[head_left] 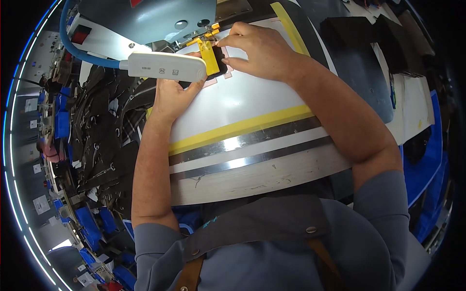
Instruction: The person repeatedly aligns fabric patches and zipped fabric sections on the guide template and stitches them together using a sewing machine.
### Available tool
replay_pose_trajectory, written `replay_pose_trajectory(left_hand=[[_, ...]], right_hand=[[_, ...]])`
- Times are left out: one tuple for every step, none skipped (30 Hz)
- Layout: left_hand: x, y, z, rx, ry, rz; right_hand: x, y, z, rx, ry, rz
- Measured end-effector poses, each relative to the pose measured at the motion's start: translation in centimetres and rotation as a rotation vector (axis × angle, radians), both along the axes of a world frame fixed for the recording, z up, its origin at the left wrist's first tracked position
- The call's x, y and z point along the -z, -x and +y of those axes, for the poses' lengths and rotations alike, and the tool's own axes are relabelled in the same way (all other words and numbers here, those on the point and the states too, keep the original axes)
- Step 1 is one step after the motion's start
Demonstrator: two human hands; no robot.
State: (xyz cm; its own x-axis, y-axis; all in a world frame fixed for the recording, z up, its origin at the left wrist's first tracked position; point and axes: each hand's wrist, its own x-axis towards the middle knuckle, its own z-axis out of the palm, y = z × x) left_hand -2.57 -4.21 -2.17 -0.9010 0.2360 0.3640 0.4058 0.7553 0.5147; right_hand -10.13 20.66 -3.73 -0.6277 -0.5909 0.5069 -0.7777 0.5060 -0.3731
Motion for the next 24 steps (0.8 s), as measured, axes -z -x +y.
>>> replay_pose_trajectory(left_hand=[[0.04,0.07,-0.05,0.012,0.011,0.015],[0.06,0.15,-0.1,0.024,0.022,0.03],[0.01,0.18,-0.05,0.025,0.021,0.03],[-0.03,0.14,0.03,0.034,0.017,0.034],[-0.03,0.09,0.12,0.043,0.014,0.038],[-0.02,0.05,0.2,0.043,0.014,0.039],[-0.02,-0.01,0.28,0.031,0.018,0.047],[0.0,-0.06,0.31,0.02,0.023,0.054],[0.06,-0.1,0.31,0.021,0.022,0.052],[0.12,-0.1,0.32,0.027,0.022,0.06],[0.15,-0.05,0.3,0.032,0.022,0.07],[0.16,0.01,0.24,0.033,0.021,0.07],[0.17,0.05,0.13,0.044,0.037,0.085],[0.23,0.04,0.05,0.053,0.052,0.099],[0.23,0.02,0.15,0.021,0.004,0.052],[0.18,-0.13,0.25,0.021,0.003,0.051],[0.03,-0.28,0.38,-0.003,0.025,0.019],[-0.13,-0.39,0.48,-0.026,0.048,-0.013],[-0.03,-0.24,0.32,-0.002,0.037,0.01],[-0.06,-0.25,0.37,-0.002,0.037,0.01],[-0.13,-0.29,0.48,-0.012,0.054,0.014],[-0.21,-0.34,0.59,-0.023,0.071,0.018],[-0.33,-0.38,0.7,-0.023,0.071,0.019],[-0.46,-0.45,0.84,-0.029,0.066,0.021]], right_hand=[[-0.17,-0.02,0.15,-0.047,0.072,0.011],[-0.16,0.16,0.27,-0.045,0.072,0.013],[-0.16,0.35,0.42,-0.095,0.065,0.033],[-0.09,0.43,0.48,-0.145,0.058,0.052],[0.04,0.44,0.49,-0.145,0.058,0.051],[-0.02,0.44,0.45,-0.139,0.064,0.062],[-0.09,0.47,0.43,-0.132,0.07,0.074],[-0.11,0.48,0.43,-0.131,0.071,0.074],[-0.11,0.44,0.44,-0.136,0.071,0.073],[-0.14,0.43,0.48,-0.142,0.071,0.072],[-0.2,0.46,0.55,-0.141,0.071,0.072],[-0.3,0.48,0.65,-0.151,0.063,0.061],[-0.39,0.49,0.68,-0.161,0.055,0.049],[-0.42,0.54,0.66,-0.162,0.055,0.048],[-0.41,0.61,0.65,-0.176,0.058,0.035],[-0.43,0.65,0.65,-0.189,0.061,0.023],[-0.48,0.7,0.67,-0.189,0.061,0.025],[-0.52,0.7,0.7,-0.189,0.048,0.016],[-0.54,0.68,0.72,-0.189,0.036,0.006],[-0.47,0.77,0.73,-0.189,0.035,0.006],[-0.42,0.87,0.71,-0.197,0.042,0.004],[-0.36,0.92,0.71,-0.206,0.05,0.003],[-0.28,0.9,0.74,-0.207,0.051,0.003],[-0.38,0.77,0.76,-0.193,0.038,-0.004]])
